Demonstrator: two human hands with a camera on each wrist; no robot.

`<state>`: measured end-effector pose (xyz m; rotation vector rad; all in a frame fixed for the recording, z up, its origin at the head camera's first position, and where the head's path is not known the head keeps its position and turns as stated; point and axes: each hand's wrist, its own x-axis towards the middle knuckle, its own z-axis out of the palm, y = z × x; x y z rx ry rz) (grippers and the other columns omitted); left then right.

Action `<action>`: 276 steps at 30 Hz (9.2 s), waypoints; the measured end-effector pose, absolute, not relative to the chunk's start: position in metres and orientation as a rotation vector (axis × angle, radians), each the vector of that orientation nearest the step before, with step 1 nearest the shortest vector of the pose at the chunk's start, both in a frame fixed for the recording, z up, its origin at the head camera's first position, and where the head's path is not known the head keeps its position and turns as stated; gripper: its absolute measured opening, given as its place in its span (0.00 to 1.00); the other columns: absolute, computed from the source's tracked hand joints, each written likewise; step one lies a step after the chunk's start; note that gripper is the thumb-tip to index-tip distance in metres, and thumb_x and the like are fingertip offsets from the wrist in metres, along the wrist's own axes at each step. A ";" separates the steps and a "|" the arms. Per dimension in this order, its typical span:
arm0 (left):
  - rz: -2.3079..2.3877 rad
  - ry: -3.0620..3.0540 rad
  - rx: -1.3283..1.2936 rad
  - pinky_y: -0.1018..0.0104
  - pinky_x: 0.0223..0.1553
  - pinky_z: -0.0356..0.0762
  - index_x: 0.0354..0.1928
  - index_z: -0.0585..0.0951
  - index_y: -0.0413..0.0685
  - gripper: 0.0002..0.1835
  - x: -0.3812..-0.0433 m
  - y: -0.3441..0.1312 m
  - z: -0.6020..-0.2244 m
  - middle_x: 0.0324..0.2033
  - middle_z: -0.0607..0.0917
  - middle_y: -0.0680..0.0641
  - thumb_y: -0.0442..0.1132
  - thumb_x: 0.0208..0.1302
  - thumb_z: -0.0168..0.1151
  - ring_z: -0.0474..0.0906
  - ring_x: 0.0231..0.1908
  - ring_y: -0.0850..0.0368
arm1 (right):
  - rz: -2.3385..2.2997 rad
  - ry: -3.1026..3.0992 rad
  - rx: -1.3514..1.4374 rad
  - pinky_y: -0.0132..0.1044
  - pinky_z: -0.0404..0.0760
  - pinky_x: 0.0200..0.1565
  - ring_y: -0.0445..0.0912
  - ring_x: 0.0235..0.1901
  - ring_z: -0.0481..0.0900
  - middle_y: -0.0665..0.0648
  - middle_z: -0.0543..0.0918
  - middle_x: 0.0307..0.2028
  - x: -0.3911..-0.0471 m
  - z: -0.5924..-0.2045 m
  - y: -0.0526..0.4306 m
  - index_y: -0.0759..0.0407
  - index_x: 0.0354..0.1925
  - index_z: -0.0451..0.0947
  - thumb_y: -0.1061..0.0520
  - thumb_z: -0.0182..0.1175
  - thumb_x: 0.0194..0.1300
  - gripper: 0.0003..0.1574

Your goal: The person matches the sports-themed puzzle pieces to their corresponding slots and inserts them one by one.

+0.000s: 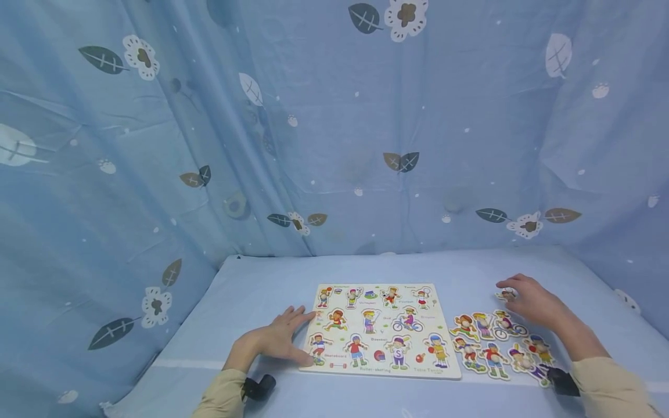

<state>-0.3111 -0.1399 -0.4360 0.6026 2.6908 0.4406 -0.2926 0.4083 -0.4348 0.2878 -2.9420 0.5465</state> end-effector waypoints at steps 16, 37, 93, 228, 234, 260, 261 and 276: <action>0.420 2.690 0.581 0.40 0.75 0.45 0.76 0.61 0.56 0.56 -0.310 -0.138 -0.434 0.77 0.54 0.43 0.66 0.45 0.73 0.42 0.77 0.40 | 0.587 -2.967 0.249 0.73 0.72 0.49 0.78 0.52 0.68 0.82 0.72 0.52 -0.290 -0.442 0.423 0.76 0.54 0.75 0.64 0.66 0.56 0.27; 0.432 2.681 0.582 0.40 0.75 0.43 0.76 0.60 0.56 0.56 -0.312 -0.139 -0.434 0.77 0.53 0.43 0.65 0.45 0.73 0.41 0.77 0.40 | 0.562 -3.008 0.218 0.71 0.72 0.49 0.78 0.52 0.68 0.82 0.72 0.51 -0.296 -0.455 0.429 0.78 0.54 0.74 0.64 0.64 0.59 0.27; 0.432 2.695 0.603 0.40 0.75 0.45 0.76 0.60 0.54 0.56 -0.308 -0.138 -0.432 0.77 0.54 0.42 0.66 0.46 0.72 0.42 0.77 0.40 | 0.512 -2.988 0.251 0.67 0.77 0.47 0.73 0.50 0.74 0.77 0.75 0.50 -0.298 -0.433 0.388 0.76 0.55 0.75 0.58 0.68 0.59 0.30; 0.416 2.715 0.603 0.42 0.75 0.46 0.75 0.61 0.56 0.56 -0.309 -0.140 -0.434 0.76 0.55 0.43 0.67 0.45 0.72 0.44 0.77 0.40 | 0.566 -3.117 0.416 0.47 0.80 0.40 0.46 0.36 0.75 0.57 0.79 0.40 -0.334 -0.430 0.255 0.70 0.54 0.80 0.57 0.68 0.61 0.25; 0.424 2.698 0.602 0.42 0.75 0.46 0.76 0.60 0.57 0.56 -0.309 -0.139 -0.433 0.77 0.54 0.43 0.67 0.46 0.72 0.43 0.77 0.40 | 0.498 -3.151 0.325 0.51 0.80 0.40 0.47 0.36 0.75 0.56 0.79 0.40 -0.334 -0.426 0.252 0.65 0.52 0.83 0.55 0.69 0.59 0.24; 0.409 2.681 0.601 0.42 0.75 0.46 0.76 0.60 0.57 0.56 -0.309 -0.134 -0.432 0.77 0.54 0.43 0.67 0.46 0.72 0.43 0.77 0.40 | 0.545 -3.159 0.344 0.50 0.79 0.41 0.47 0.34 0.73 0.55 0.77 0.37 -0.329 -0.430 0.260 0.66 0.51 0.82 0.62 0.63 0.60 0.20; 0.408 2.682 0.601 0.42 0.75 0.46 0.76 0.60 0.57 0.56 -0.309 -0.134 -0.432 0.77 0.54 0.43 0.67 0.46 0.72 0.43 0.77 0.40 | 0.554 -3.159 0.347 0.50 0.79 0.42 0.47 0.35 0.73 0.55 0.77 0.37 -0.329 -0.430 0.260 0.66 0.52 0.82 0.62 0.64 0.60 0.21; 0.423 2.689 0.602 0.41 0.75 0.45 0.76 0.60 0.56 0.57 -0.310 -0.137 -0.435 0.77 0.54 0.43 0.67 0.46 0.72 0.42 0.77 0.41 | 0.737 -3.094 0.403 0.58 0.79 0.49 0.56 0.46 0.77 0.61 0.77 0.46 -0.324 -0.430 0.269 0.66 0.57 0.78 0.58 0.67 0.60 0.26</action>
